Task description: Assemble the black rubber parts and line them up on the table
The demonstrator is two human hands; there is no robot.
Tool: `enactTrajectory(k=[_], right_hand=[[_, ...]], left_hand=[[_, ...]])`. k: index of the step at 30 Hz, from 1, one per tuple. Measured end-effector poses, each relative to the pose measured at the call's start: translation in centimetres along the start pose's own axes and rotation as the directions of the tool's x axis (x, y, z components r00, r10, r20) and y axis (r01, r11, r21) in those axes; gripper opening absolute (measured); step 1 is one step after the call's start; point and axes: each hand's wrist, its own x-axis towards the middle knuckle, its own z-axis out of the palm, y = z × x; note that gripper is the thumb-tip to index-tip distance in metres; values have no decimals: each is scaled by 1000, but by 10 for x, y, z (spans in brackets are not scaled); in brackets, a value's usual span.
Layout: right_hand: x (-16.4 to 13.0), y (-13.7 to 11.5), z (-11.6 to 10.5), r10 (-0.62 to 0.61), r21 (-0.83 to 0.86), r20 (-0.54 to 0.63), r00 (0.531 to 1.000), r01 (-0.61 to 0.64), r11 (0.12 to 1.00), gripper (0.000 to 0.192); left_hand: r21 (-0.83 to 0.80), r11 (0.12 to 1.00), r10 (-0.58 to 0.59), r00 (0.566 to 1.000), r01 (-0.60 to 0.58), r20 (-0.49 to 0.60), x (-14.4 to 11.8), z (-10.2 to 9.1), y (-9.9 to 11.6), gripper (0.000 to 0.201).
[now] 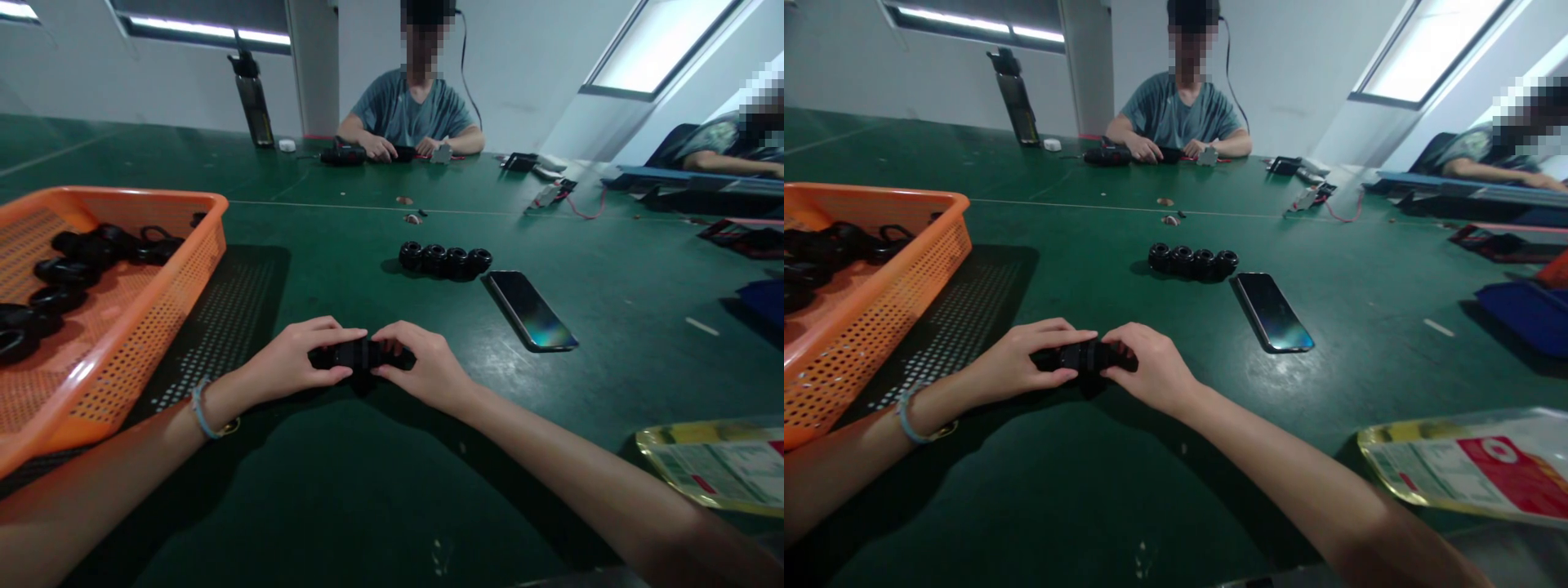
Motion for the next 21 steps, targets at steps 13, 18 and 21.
enactTrajectory(k=[13, 18, 21], right_hand=[[0, 0, 0, 14, 3, -1, 1000, -14, 1000, 27], [0, -1, -1, 12, -5, 13, 1000, -12, 1000, 27], [0, -1, -1, 10, -4, 8, 1000, -10, 1000, 27]], left_hand=[[-22, 1000, -13, 1000, 13, -2, 1, 0, 1, 39], [-10, 1000, -8, 1000, 7, -5, 1, -1, 2, 38], [-13, 1000, 0, 1000, 0, -3, 1, -1, 2, 37]])
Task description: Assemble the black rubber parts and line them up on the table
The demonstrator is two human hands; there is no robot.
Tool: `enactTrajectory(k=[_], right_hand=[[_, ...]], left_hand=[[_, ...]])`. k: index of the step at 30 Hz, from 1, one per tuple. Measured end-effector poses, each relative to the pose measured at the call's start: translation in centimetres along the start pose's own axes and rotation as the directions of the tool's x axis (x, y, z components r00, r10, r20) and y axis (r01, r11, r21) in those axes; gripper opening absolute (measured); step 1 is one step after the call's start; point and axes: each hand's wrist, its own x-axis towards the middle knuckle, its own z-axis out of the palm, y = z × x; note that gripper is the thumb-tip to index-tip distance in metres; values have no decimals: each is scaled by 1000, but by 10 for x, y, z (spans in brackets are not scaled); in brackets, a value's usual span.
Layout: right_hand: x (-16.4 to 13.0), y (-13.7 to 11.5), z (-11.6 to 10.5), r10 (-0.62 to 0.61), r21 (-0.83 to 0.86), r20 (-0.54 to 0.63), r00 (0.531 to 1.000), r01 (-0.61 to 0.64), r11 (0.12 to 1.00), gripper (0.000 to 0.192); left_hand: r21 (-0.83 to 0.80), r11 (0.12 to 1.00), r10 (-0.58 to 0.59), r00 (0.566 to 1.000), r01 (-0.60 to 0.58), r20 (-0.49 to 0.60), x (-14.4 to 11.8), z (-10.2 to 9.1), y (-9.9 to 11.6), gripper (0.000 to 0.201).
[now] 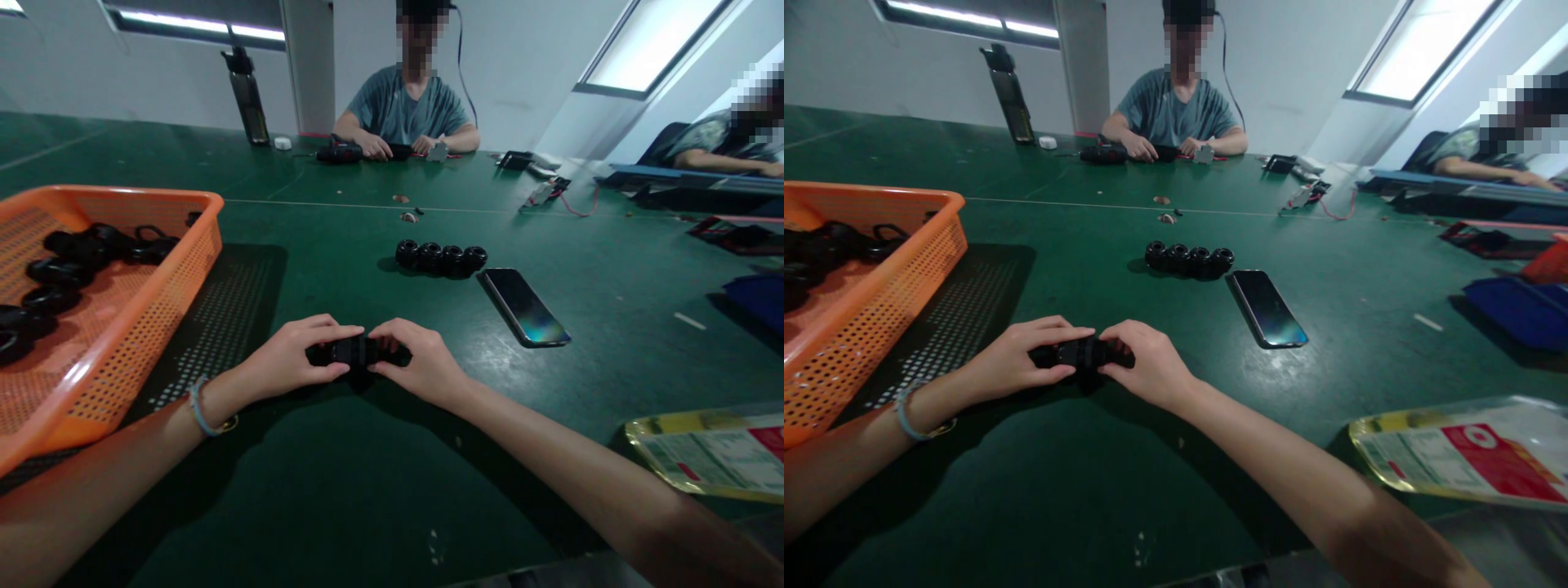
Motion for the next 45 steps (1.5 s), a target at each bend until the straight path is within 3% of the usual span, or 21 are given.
enactTrajectory(k=[34, 45], right_hand=[[-2, 1, 1, 7, 19, 2, 1000, -7, 1000, 26], [-1, 3, 0, -64, 37, -26, 998, 65, 997, 31]], left_hand=[[0, 1000, -15, 1000, 15, 13, -1, 1, -3, 41], [-18, 1000, -11, 1000, 11, -14, -2, 1, -3, 40]])
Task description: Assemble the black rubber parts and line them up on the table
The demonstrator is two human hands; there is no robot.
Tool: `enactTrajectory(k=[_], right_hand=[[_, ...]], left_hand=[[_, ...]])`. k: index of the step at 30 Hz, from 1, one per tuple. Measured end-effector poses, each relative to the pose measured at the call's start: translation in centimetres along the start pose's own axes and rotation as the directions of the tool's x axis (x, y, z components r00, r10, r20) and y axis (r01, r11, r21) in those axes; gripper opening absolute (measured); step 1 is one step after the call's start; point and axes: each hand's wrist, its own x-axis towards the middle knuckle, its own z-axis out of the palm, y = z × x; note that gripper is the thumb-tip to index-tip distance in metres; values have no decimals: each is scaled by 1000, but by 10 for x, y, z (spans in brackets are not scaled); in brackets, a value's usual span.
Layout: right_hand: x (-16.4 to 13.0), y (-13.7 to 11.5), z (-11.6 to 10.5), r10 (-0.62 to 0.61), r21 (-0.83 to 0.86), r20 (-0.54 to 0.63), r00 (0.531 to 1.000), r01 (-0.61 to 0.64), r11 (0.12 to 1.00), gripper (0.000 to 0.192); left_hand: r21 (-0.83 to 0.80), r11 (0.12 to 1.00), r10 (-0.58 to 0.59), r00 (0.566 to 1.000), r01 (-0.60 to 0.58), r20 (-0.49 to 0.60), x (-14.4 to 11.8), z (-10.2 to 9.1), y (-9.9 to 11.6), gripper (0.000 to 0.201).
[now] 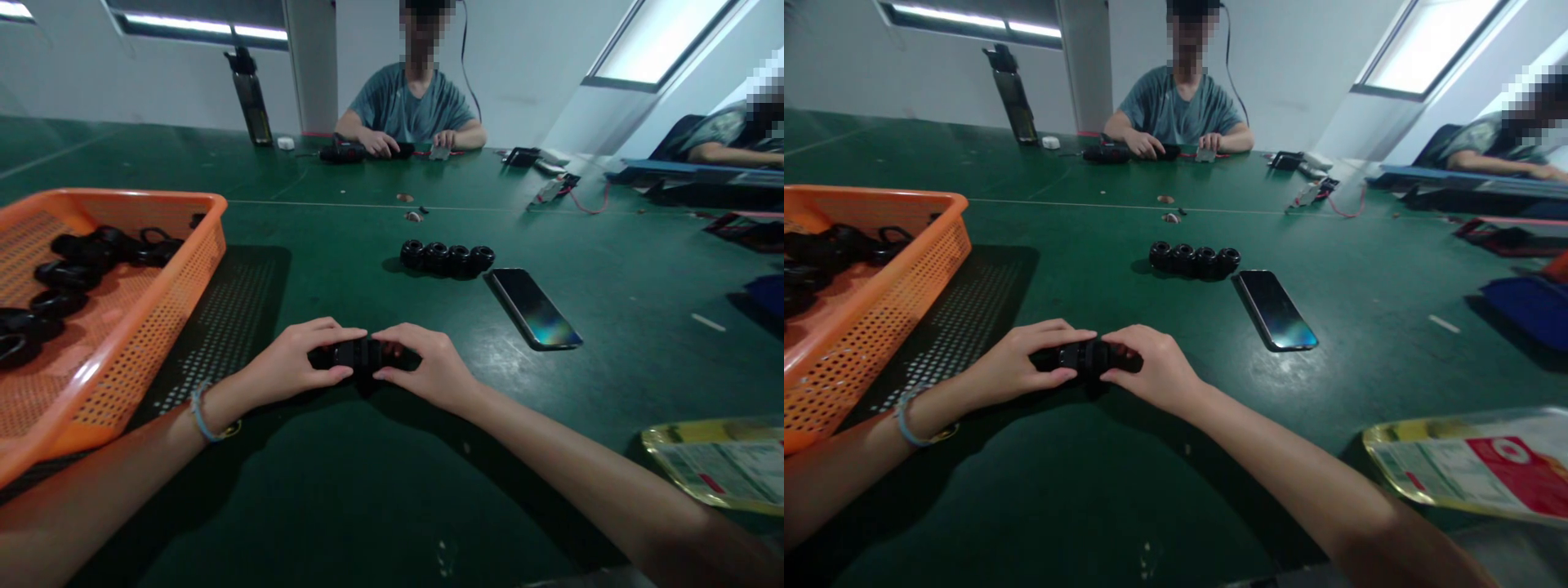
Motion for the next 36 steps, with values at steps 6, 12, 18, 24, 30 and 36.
enactTrajectory(k=[6, 12, 18, 24, 30, 36], right_hand=[[-2, 2, 2, -37, -26, -57, 998, 35, 999, 28], [-2, 1, 2, 8, -5, -52, 999, -8, 1000, 35], [-2, 0, 1, 24, -5, -35, 999, -24, 1000, 27], [-2, 0, 1, 28, -3, -18, 999, -28, 1000, 26], [-1, 0, 1, 28, -15, -17, 999, -28, 1000, 26], [0, -1, 0, 39, -16, 5, 999, -39, 999, 25]], left_hand=[[-8, 1000, 1, 1000, -1, -5, 0, 0, 1, 40], [-7, 1000, -13, 1000, 13, 3, 1, 0, 2, 40], [-9, 1000, -27, 999, 27, 18, 0, -1, 2, 41], [-6, 1000, -28, 999, 29, 27, 1, -1, 3, 41], [2, 999, -33, 999, 33, 20, 1, -1, 3, 39], [2, 1000, -25, 1000, 24, 18, 0, 0, 2, 39]])
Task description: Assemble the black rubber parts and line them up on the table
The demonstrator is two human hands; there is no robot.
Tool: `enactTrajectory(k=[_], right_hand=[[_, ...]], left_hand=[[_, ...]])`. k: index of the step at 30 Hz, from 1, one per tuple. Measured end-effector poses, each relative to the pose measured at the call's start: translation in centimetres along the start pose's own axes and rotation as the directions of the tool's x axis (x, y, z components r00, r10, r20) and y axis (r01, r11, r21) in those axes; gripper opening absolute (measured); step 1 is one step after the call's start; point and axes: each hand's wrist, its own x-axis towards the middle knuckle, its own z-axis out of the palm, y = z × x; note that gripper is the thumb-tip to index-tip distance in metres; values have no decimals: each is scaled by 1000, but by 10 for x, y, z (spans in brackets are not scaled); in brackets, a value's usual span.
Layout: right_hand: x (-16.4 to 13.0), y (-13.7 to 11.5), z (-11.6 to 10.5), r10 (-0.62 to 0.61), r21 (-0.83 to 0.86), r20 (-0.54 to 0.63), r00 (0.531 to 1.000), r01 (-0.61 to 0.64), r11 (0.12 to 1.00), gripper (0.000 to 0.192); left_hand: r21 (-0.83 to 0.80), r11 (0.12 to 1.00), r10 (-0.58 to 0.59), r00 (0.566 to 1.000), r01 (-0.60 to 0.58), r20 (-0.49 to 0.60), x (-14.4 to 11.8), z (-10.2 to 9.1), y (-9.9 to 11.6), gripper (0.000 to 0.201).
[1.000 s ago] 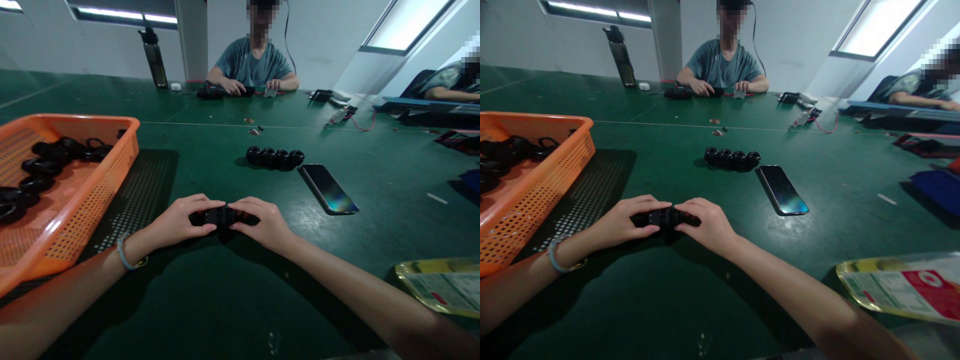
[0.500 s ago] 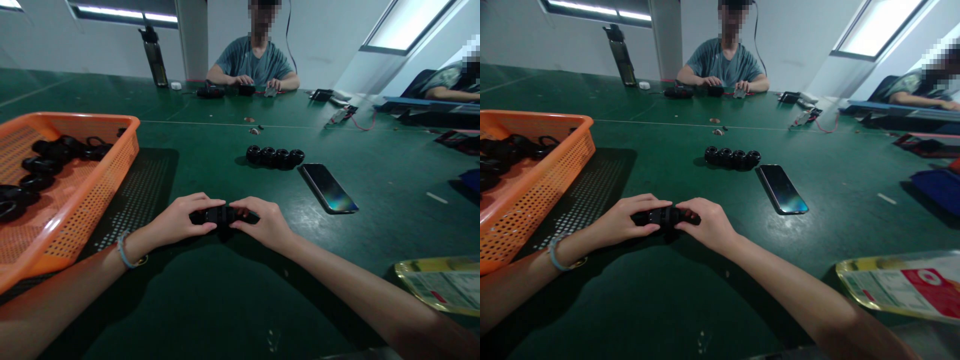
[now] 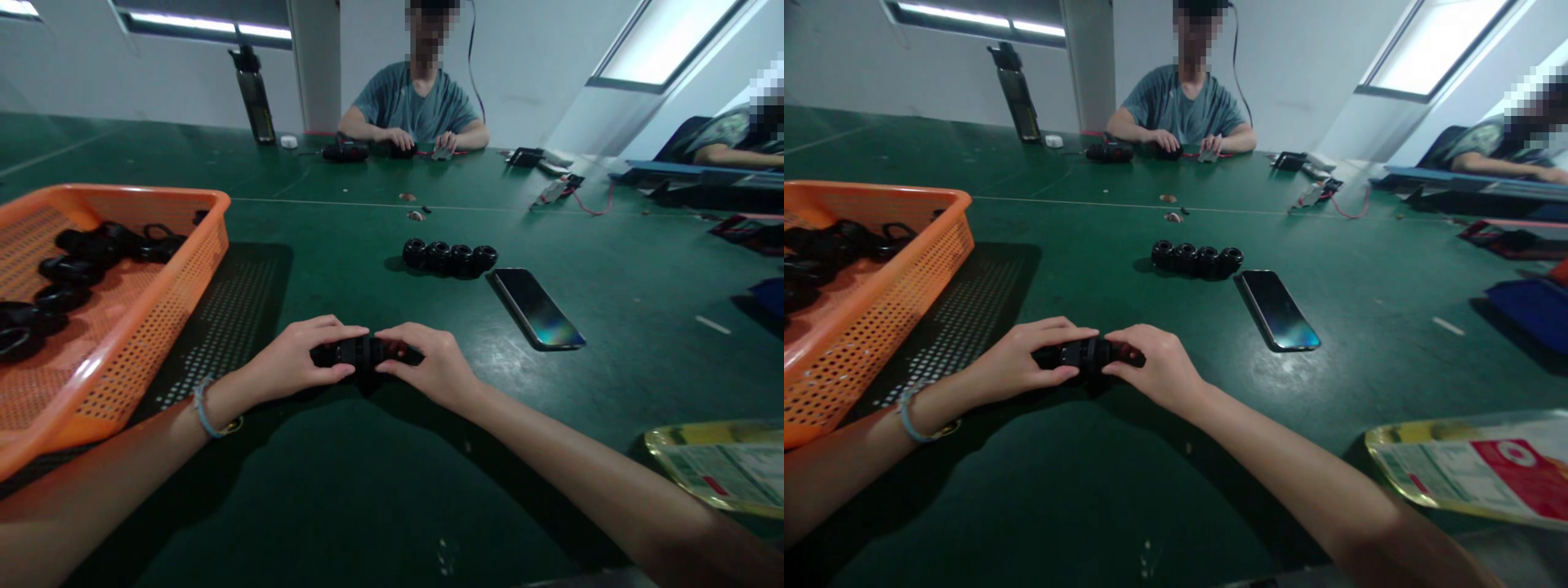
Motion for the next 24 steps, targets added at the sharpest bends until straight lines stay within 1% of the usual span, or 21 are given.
enactTrajectory(k=[4, 7, 10, 12, 15, 20, 24], right_hand=[[0, 0, -1, 0, 18, 7, 1000, 0, 1000, 28], [0, 2, 0, -24, 27, -11, 1000, 24, 999, 31], [-1, 2, 2, -40, 5, -35, 999, 40, 999, 29], [-2, 2, 2, -33, 2, -41, 999, 33, 999, 29], [-2, 1, 1, 9, 22, -35, 999, -8, 1000, 36], [-1, -1, 0, 10, 18, -14, 1000, -10, 1000, 29], [-1, -1, 0, 14, 14, -7, 1000, -14, 1000, 28]], left_hand=[[-8, 1000, -4, 1000, 4, -6, 0, -1, 0, 40], [-17, 1000, -13, 1000, 13, -11, 0, -1, 1, 39], [-19, 1000, -22, 1000, 22, -10, 1, -1, 1, 39], [-19, 1000, -21, 1000, 21, -8, 1, -1, 1, 39], [-14, 1000, -15, 1000, 14, -6, 1, -1, 1, 39], [-17, 1000, -16, 1000, 16, -10, 0, -1, 2, 40], [-15, 1000, -20, 1000, 19, -15, 0, 0, 2, 39]])
